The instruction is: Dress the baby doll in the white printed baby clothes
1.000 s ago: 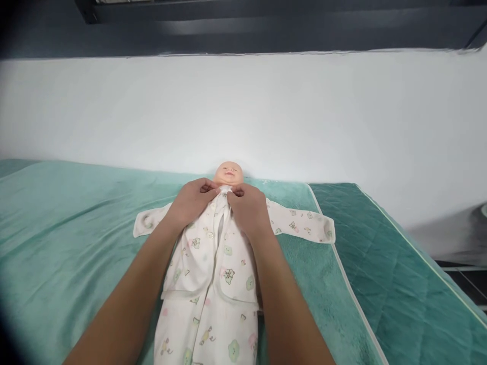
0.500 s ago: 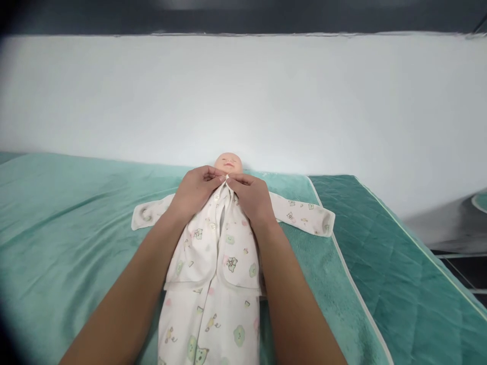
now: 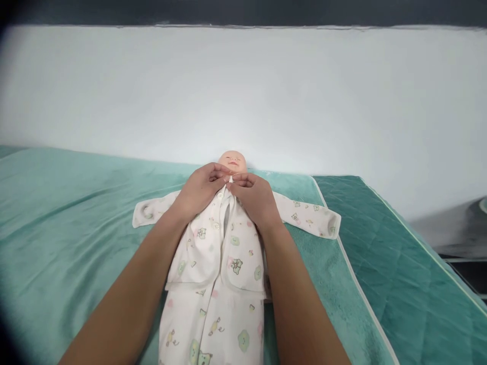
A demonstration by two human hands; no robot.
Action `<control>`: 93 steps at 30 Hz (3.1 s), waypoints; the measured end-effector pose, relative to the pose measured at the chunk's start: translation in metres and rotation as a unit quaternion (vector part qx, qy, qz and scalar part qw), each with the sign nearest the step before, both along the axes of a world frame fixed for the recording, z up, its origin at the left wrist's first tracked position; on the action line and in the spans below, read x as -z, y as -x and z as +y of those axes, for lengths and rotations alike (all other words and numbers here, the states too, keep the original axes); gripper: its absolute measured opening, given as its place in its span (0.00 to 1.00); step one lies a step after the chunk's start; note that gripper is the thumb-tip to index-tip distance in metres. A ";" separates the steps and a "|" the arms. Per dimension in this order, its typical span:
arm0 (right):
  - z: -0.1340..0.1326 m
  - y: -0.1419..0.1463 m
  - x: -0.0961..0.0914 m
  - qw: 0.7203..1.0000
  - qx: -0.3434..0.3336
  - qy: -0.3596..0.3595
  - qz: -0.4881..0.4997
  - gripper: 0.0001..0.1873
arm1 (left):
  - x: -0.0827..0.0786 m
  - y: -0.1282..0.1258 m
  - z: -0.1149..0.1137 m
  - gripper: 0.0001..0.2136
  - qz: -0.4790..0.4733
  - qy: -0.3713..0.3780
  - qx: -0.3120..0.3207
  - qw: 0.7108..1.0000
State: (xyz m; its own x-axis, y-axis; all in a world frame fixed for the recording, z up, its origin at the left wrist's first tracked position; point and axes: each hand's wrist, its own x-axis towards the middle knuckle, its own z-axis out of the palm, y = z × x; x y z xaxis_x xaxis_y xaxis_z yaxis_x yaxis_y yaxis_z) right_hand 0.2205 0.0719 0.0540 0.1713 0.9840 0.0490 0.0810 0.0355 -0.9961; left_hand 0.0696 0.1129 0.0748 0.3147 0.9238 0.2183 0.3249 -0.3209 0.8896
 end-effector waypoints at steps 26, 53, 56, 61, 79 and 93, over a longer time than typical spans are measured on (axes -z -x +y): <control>0.000 -0.004 -0.006 0.998 -0.038 -0.018 -0.046 0.13 | -0.002 0.004 0.002 0.09 0.045 0.006 -0.011 0.999; -0.058 0.026 0.003 0.937 0.150 -0.134 -0.286 0.11 | 0.013 0.016 -0.050 0.10 -0.019 -0.047 -0.087 0.995; -0.067 0.025 0.004 0.953 0.139 -0.087 -0.255 0.10 | 0.014 0.019 -0.058 0.10 -0.013 -0.055 -0.064 0.996; -0.069 0.019 0.003 0.983 0.125 -0.056 -0.123 0.10 | 0.012 0.019 -0.058 0.08 0.012 -0.052 -0.055 0.997; -0.077 0.028 0.000 0.990 0.122 -0.045 0.055 0.14 | -0.006 0.003 -0.069 0.08 0.038 0.000 -0.048 0.998; -0.070 0.024 0.005 0.997 0.047 -0.050 -0.019 0.18 | -0.006 0.013 -0.065 0.11 -0.021 0.080 0.027 0.996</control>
State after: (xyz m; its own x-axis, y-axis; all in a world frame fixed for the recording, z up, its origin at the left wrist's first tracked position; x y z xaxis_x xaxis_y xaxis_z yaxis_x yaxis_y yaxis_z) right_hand 0.1960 0.0019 0.0492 0.2586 0.9537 0.1538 0.1254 0.1247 -0.9842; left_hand 0.0565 0.0480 0.0807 0.3592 0.9295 0.0837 0.2732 -0.1904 0.9429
